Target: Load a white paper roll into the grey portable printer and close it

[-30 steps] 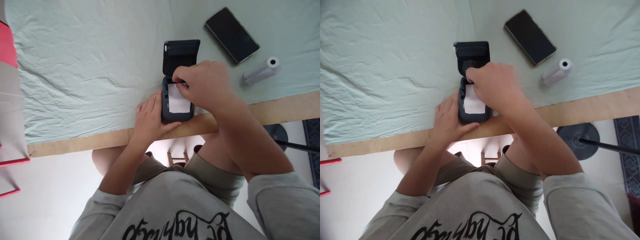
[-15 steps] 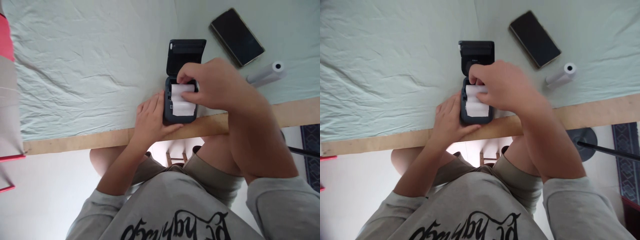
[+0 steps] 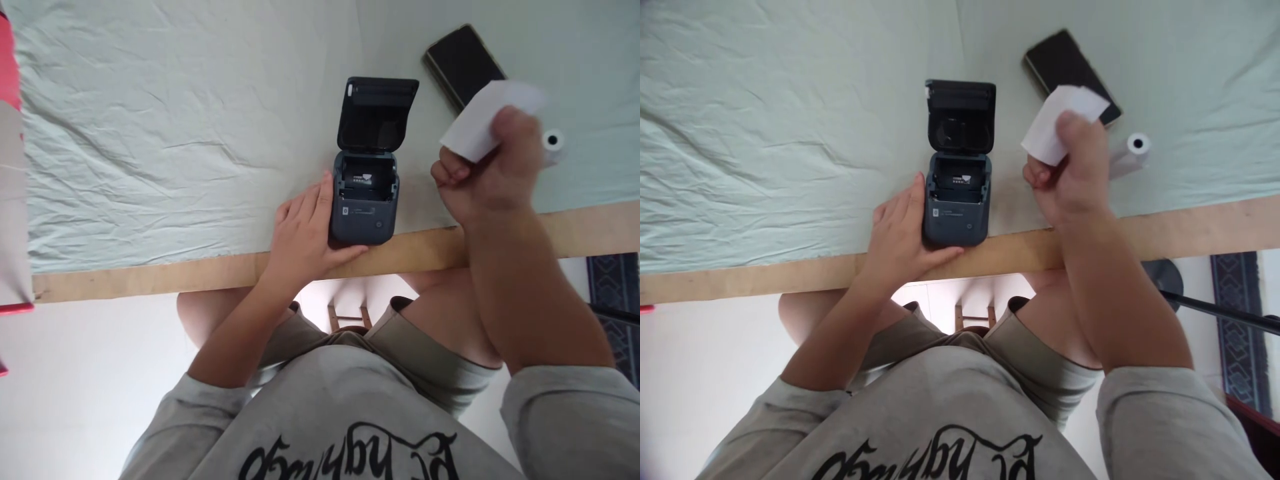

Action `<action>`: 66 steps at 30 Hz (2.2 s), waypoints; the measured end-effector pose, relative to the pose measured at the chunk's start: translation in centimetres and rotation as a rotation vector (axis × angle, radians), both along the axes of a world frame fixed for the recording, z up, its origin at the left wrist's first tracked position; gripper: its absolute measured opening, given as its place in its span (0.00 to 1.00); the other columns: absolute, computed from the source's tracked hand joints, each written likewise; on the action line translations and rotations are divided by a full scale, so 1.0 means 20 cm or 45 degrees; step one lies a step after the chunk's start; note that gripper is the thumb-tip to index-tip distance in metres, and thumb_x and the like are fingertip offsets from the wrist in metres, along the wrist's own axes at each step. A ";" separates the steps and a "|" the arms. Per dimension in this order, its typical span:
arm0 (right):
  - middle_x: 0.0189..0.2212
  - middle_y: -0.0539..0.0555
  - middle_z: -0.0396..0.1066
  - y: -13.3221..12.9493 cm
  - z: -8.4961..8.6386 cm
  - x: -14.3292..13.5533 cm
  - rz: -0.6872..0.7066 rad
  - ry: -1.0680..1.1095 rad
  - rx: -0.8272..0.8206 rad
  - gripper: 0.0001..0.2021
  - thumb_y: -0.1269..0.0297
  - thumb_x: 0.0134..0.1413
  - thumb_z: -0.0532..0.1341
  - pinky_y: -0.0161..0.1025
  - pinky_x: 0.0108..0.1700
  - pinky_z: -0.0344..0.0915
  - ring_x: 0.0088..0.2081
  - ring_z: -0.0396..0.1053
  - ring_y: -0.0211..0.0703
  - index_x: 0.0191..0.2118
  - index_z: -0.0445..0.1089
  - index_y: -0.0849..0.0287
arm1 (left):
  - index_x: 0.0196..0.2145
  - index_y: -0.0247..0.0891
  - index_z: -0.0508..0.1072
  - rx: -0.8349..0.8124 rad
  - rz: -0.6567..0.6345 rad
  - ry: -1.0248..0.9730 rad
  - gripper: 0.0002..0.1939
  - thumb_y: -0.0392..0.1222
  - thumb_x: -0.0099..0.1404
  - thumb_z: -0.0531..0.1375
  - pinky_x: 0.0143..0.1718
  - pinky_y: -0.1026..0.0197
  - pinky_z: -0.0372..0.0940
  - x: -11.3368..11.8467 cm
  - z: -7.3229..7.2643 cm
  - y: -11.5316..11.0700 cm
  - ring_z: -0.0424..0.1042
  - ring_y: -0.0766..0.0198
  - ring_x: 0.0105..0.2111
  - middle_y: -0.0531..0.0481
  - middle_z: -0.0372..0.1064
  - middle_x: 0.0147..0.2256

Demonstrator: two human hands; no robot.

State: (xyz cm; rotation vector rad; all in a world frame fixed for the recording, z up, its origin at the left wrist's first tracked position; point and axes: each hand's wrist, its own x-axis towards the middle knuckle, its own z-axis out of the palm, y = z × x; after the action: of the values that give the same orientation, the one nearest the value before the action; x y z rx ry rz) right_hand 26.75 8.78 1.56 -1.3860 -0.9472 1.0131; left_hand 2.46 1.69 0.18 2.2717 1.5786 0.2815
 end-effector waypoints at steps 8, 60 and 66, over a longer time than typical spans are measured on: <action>0.25 0.47 0.58 -0.02 -0.08 0.03 0.043 -0.854 0.180 0.20 0.54 0.56 0.70 0.48 0.42 0.67 0.31 0.61 0.43 0.29 0.56 0.50 | 0.77 0.28 0.48 -0.018 0.005 0.034 0.63 0.71 0.61 0.67 0.66 0.41 0.57 0.00 0.01 0.00 0.62 0.32 0.69 0.25 0.59 0.70; 0.43 0.60 0.75 -0.11 -0.03 0.38 0.137 -1.498 0.045 0.20 0.73 0.42 0.65 0.51 0.54 0.68 0.49 0.72 0.55 0.45 0.77 0.52 | 0.76 0.32 0.50 -0.002 0.034 0.018 0.61 0.70 0.60 0.68 0.67 0.40 0.58 0.00 0.01 0.01 0.62 0.33 0.69 0.27 0.60 0.70; 0.41 0.57 0.72 -0.08 -0.02 0.37 0.100 -1.407 0.159 0.20 0.70 0.42 0.66 0.54 0.55 0.66 0.46 0.71 0.54 0.46 0.74 0.52 | 0.75 0.30 0.51 -0.015 0.011 0.025 0.61 0.70 0.60 0.68 0.66 0.40 0.58 0.00 0.02 0.01 0.62 0.31 0.68 0.26 0.60 0.70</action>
State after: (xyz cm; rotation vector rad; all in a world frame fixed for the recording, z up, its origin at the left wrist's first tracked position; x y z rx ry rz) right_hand 34.24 7.23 1.10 -1.8100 -1.8220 0.1426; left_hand 2.52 1.85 0.52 2.2657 1.5960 0.2525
